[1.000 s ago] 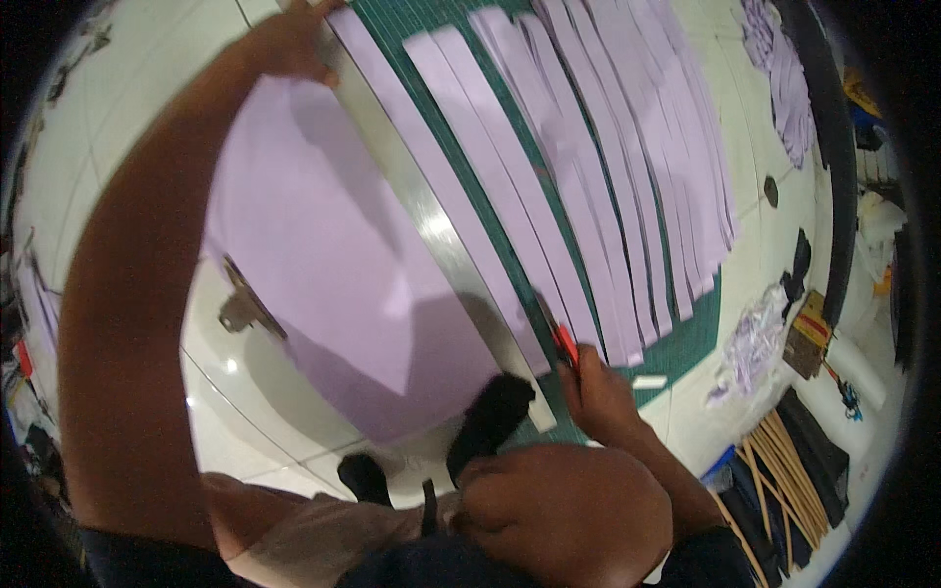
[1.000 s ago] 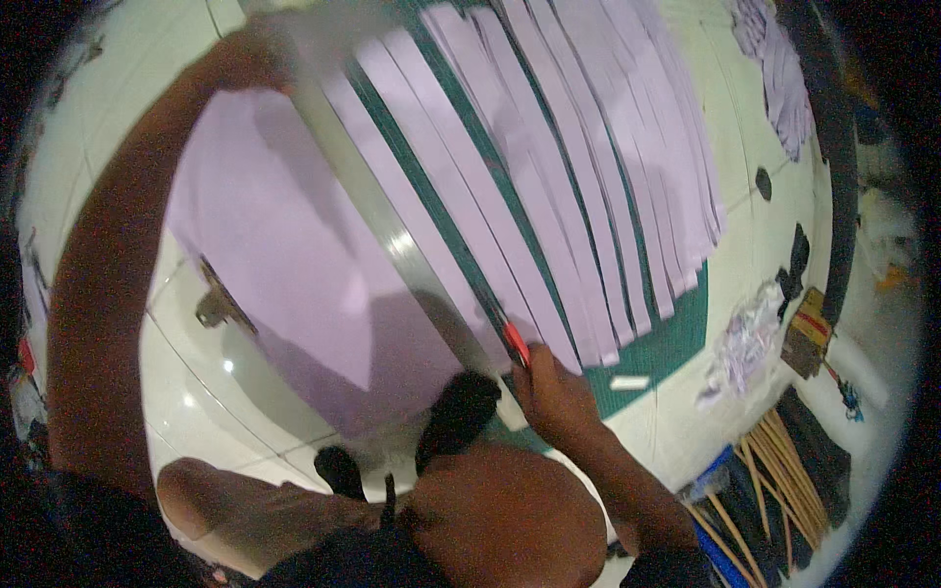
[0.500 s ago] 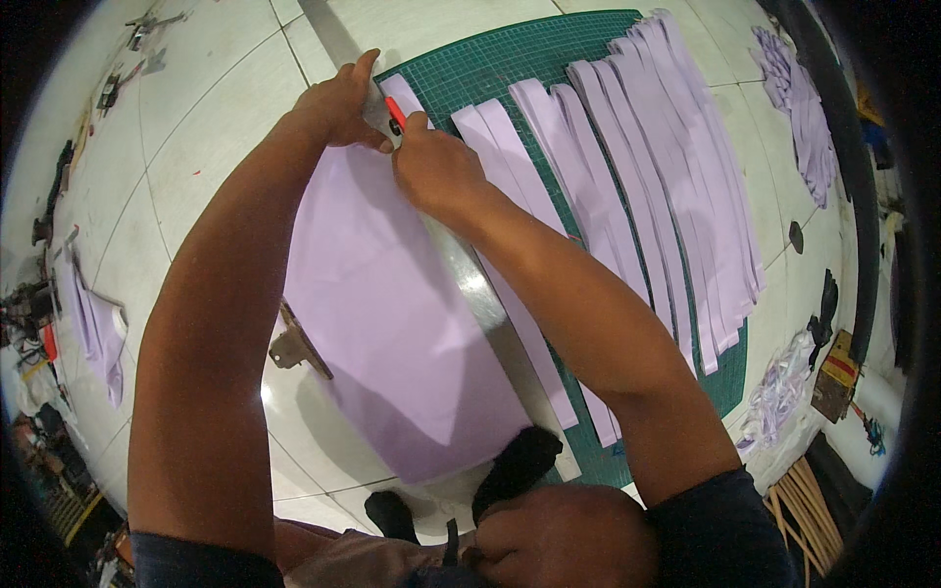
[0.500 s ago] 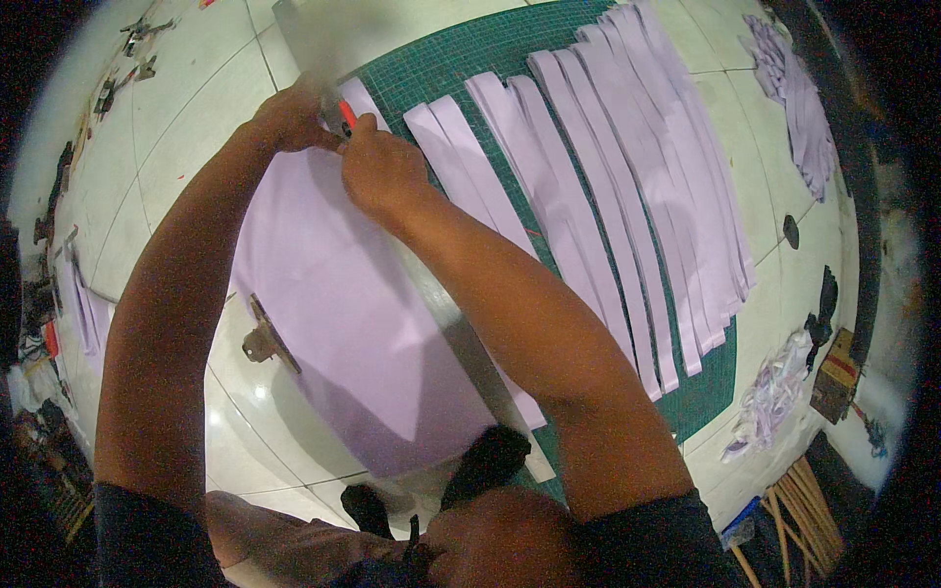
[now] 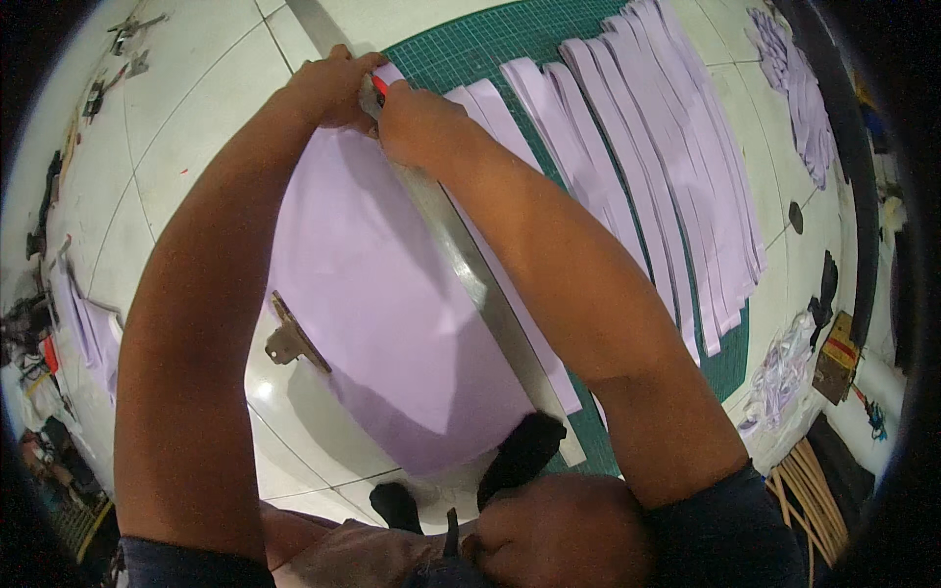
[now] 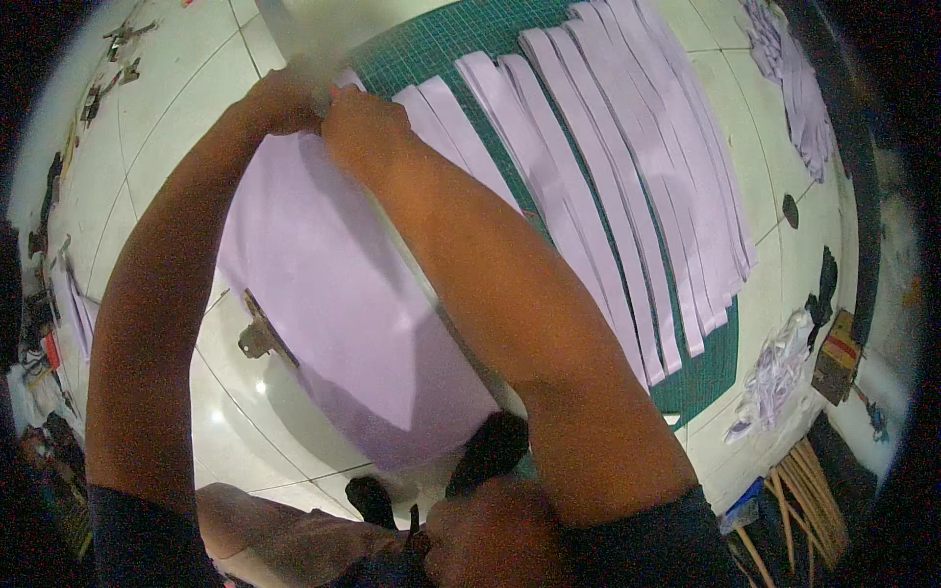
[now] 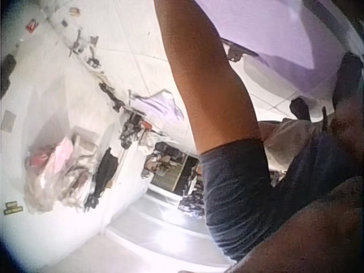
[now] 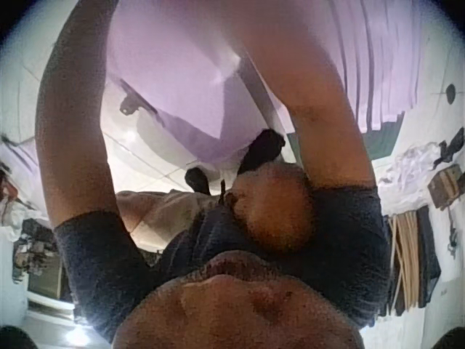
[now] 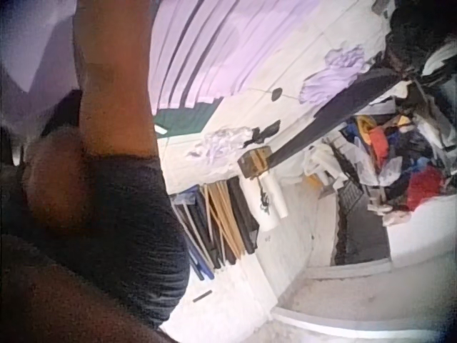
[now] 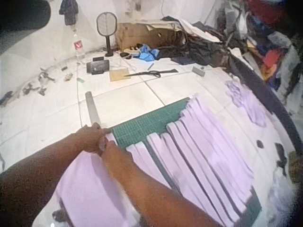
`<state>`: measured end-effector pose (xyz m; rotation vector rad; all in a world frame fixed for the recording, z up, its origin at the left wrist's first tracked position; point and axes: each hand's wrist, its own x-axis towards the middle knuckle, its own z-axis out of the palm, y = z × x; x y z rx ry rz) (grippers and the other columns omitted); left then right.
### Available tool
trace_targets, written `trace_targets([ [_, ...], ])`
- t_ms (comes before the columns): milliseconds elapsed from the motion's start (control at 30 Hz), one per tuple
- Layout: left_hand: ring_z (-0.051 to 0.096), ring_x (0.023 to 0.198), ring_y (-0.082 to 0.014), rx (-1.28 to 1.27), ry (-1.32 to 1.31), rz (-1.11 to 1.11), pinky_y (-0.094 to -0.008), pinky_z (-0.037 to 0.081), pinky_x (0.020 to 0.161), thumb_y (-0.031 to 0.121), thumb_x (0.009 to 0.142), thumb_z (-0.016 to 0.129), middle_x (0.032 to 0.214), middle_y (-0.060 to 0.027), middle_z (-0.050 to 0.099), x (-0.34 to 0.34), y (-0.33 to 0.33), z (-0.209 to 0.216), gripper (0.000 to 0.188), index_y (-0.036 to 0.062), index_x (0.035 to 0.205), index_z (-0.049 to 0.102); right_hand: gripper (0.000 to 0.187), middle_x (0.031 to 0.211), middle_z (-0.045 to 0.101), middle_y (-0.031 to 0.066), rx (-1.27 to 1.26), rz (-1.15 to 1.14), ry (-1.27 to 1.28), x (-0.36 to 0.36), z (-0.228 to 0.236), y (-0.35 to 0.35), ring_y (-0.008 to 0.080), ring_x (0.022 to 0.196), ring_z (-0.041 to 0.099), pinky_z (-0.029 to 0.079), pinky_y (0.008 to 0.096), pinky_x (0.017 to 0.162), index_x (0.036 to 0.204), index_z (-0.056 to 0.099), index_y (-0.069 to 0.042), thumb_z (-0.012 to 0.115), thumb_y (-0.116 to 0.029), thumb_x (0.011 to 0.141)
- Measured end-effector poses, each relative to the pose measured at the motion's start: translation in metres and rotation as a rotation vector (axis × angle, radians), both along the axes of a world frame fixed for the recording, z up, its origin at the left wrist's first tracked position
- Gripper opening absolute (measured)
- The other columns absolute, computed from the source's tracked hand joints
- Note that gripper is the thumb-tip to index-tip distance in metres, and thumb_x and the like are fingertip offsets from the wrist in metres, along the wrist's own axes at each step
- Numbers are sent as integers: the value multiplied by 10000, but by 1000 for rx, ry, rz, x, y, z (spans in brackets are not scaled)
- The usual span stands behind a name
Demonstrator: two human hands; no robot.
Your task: The person cuts strips from a sheet of purple fabric by hand using a metal ruler and shears.
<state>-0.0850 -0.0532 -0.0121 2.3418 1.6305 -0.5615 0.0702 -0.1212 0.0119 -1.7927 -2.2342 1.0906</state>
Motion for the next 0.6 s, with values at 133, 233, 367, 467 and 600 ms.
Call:
trace_targets([
  [133, 594, 1185, -388, 22, -24, -77, -476, 474, 1018, 420, 562, 922, 1358, -189, 506, -13, 14, -15, 1097, 297, 1507, 379, 348, 1112, 672, 273, -133, 3, -80, 20, 3, -24, 417, 1048, 664, 516, 512, 892, 1226, 504, 45, 516, -115, 916],
  [233, 596, 1177, -399, 34, -18, -90, -472, 484, 1009, 406, 558, 918, 1358, -203, 501, -21, 12, -28, 1105, 291, 1512, 374, 348, 1083, 669, 281, -297, -11, -98, 49, 9, -78, 437, 1020, 659, 497, 531, 888, 1250, 468, 27, 479, -131, 940],
  [367, 595, 1166, -420, 58, -51, -144, -480, 501, 990, 379, 571, 901, 1349, -228, 496, -46, 30, -53, 1082, 251, 1510, 379, 296, 946, 672, 282, -454, -33, -187, 94, 25, -174, 456, 930, 664, 498, 545, 845, 1194, 425, 6, 487, -150, 950],
  [467, 588, 1161, -434, 5, -182, -83, -474, 508, 986, 348, 594, 882, 1335, -254, 492, -37, 18, -38, 1035, 165, 1493, 405, 244, 893, 673, 284, -695, -87, -283, 138, 47, -252, 460, 884, 673, 505, 542, 815, 1136, 414, -28, 507, -162, 954],
  [600, 559, 1191, -427, -129, -61, 47, -455, 474, 1022, 362, 669, 879, 1347, -262, 476, -7, 6, 13, 986, 87, 1481, 392, 218, 983, 680, 295, -996, -184, -488, 191, 52, -361, 469, 927, 679, 497, 604, 784, 1149, 425, -49, 467, -182, 982],
])
